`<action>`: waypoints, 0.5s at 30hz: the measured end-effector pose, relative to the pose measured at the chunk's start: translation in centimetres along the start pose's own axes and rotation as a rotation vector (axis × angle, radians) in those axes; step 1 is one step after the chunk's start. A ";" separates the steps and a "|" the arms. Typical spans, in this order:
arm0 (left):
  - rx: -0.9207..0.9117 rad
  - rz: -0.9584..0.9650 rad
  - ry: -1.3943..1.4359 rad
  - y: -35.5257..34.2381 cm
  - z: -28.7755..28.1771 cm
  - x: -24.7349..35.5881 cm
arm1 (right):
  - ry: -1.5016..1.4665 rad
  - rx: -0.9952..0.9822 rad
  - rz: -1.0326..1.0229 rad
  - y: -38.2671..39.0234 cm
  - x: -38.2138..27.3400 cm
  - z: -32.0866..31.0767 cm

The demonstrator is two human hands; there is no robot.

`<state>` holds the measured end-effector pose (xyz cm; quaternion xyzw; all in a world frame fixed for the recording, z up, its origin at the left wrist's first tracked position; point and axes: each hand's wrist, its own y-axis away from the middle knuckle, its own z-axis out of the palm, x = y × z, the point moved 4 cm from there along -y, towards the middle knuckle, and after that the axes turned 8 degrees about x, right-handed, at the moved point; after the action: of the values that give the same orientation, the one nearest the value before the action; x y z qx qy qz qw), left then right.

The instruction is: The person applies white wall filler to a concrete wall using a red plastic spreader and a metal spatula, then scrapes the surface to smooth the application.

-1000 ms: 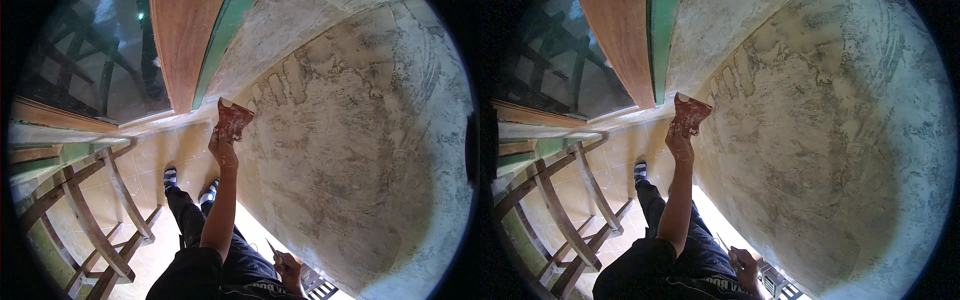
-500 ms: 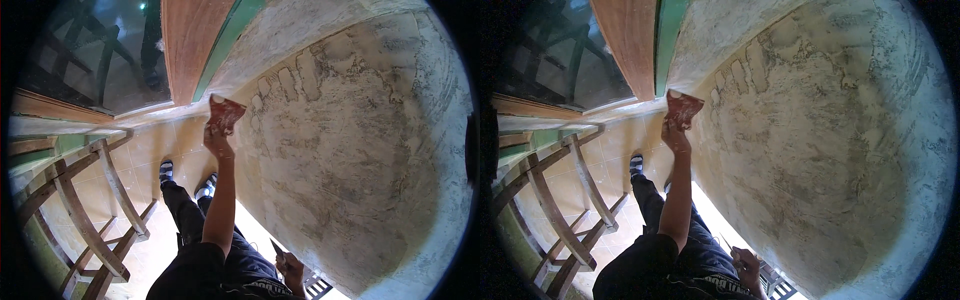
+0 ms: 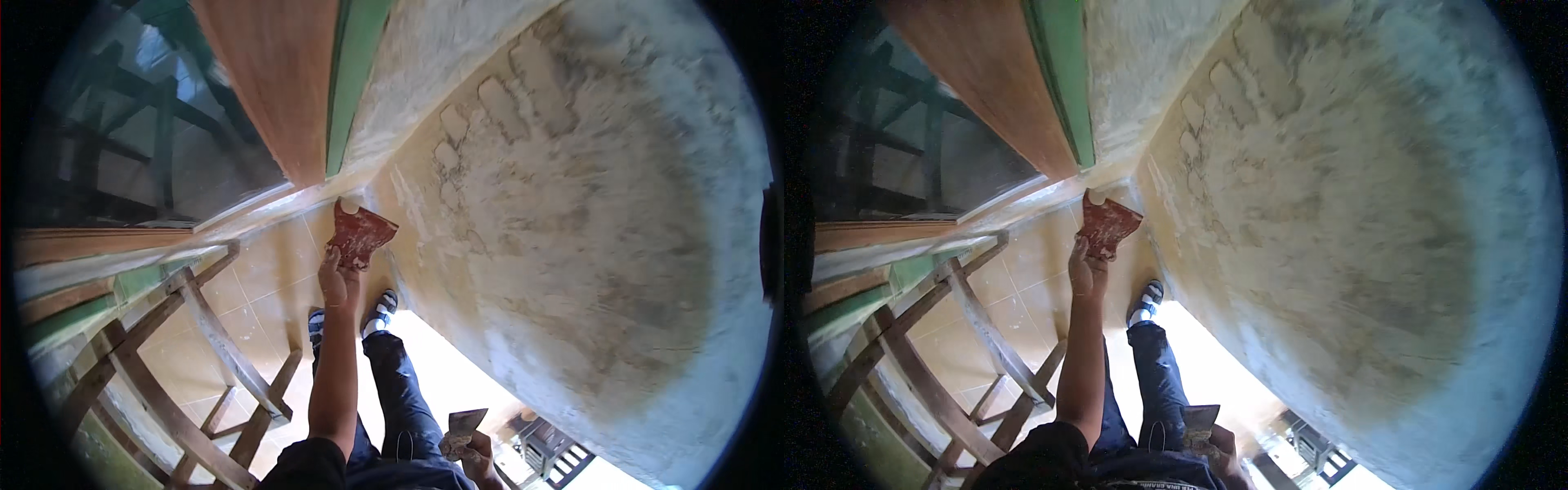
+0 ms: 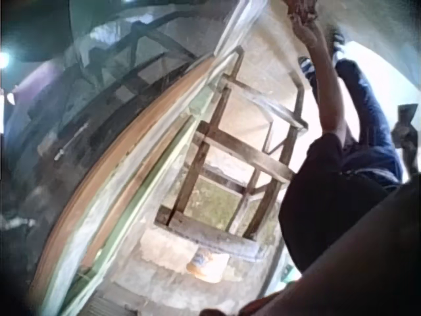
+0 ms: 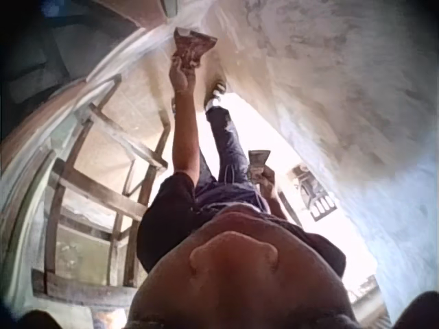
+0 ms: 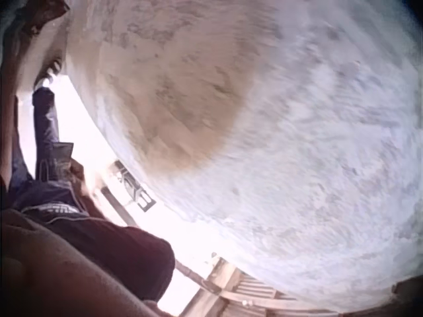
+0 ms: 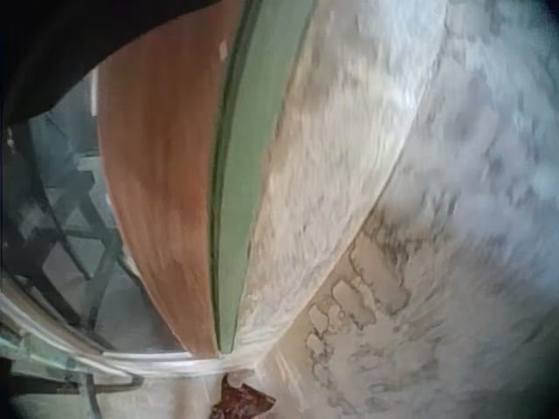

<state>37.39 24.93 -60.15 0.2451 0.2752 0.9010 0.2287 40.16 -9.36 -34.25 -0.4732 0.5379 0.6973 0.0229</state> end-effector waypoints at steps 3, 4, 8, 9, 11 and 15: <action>0.009 -0.044 -0.013 -0.7 -4.3 0.2 | -0.037 -0.022 0.080 -2.2 4.9 0.0; -0.021 -0.025 -0.057 -0.4 -4.4 0.9 | -0.048 -0.045 0.103 -2.6 6.1 0.0; 0.061 -0.005 -0.123 -0.4 -6.8 -0.2 | -0.048 0.009 0.150 -5.7 6.9 0.3; 0.075 0.000 -0.143 -0.5 -7.6 -0.5 | -0.053 0.025 0.166 -5.8 7.0 0.6; 0.098 0.025 -0.087 -0.8 -7.7 -2.1 | -0.061 0.057 0.187 -6.5 7.5 0.6; 0.030 0.036 -0.059 -1.1 -4.6 -4.2 | -0.137 0.038 0.103 -7.4 9.3 -1.7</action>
<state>38.36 21.70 -65.54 0.2799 0.2774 0.8931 0.2170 40.14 -12.01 -45.93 -0.3958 0.5718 0.7179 0.0325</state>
